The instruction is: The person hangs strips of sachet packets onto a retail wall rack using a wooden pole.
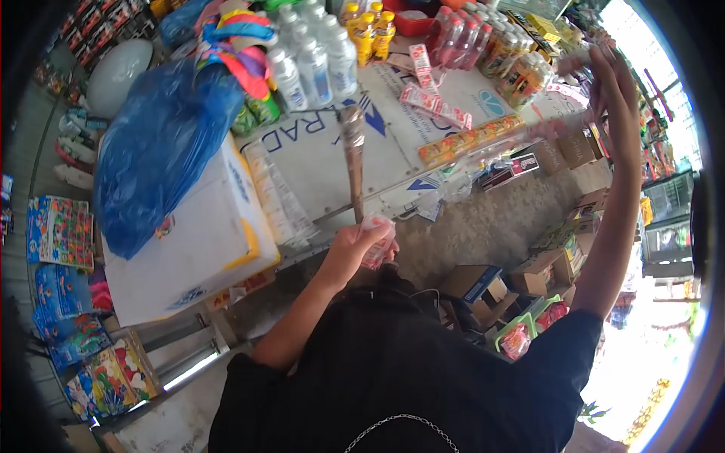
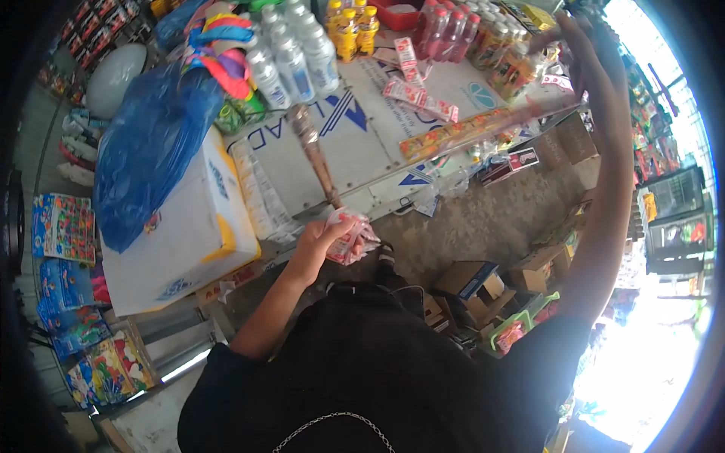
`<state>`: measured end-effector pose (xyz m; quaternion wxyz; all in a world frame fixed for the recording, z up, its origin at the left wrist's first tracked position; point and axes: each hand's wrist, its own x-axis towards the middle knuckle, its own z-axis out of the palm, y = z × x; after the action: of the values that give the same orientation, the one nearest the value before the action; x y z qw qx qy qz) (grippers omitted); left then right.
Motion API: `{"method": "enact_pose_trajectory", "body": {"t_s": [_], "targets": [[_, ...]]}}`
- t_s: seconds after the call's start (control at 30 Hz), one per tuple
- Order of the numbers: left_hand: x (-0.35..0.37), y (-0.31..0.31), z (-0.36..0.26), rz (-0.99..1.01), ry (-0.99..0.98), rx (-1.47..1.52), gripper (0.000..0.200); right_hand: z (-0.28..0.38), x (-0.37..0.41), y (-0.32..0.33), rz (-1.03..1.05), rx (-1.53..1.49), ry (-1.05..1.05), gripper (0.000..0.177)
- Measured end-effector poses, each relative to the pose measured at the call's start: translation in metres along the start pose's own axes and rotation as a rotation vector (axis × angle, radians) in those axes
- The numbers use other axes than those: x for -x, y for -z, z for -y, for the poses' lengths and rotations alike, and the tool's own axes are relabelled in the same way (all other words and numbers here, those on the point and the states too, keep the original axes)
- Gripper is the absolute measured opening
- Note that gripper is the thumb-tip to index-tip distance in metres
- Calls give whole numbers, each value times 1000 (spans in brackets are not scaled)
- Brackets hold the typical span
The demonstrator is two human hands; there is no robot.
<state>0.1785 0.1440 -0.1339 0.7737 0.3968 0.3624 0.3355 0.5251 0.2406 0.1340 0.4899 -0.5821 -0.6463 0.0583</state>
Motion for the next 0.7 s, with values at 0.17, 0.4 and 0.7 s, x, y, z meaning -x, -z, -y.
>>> {"method": "enact_pose_trajectory", "body": {"t_s": [0.17, 0.4, 0.7], "targets": [[28, 13, 14, 23, -11, 26, 36, 19, 95, 3, 2, -24, -117, 40], [66, 36, 23, 82, -108, -35, 35, 28, 203, -15, 5, -176, -204, 43], [79, 71, 14, 0, -112, 10, 35, 47, 270, -56, 46, -255, -312, 44]]}}
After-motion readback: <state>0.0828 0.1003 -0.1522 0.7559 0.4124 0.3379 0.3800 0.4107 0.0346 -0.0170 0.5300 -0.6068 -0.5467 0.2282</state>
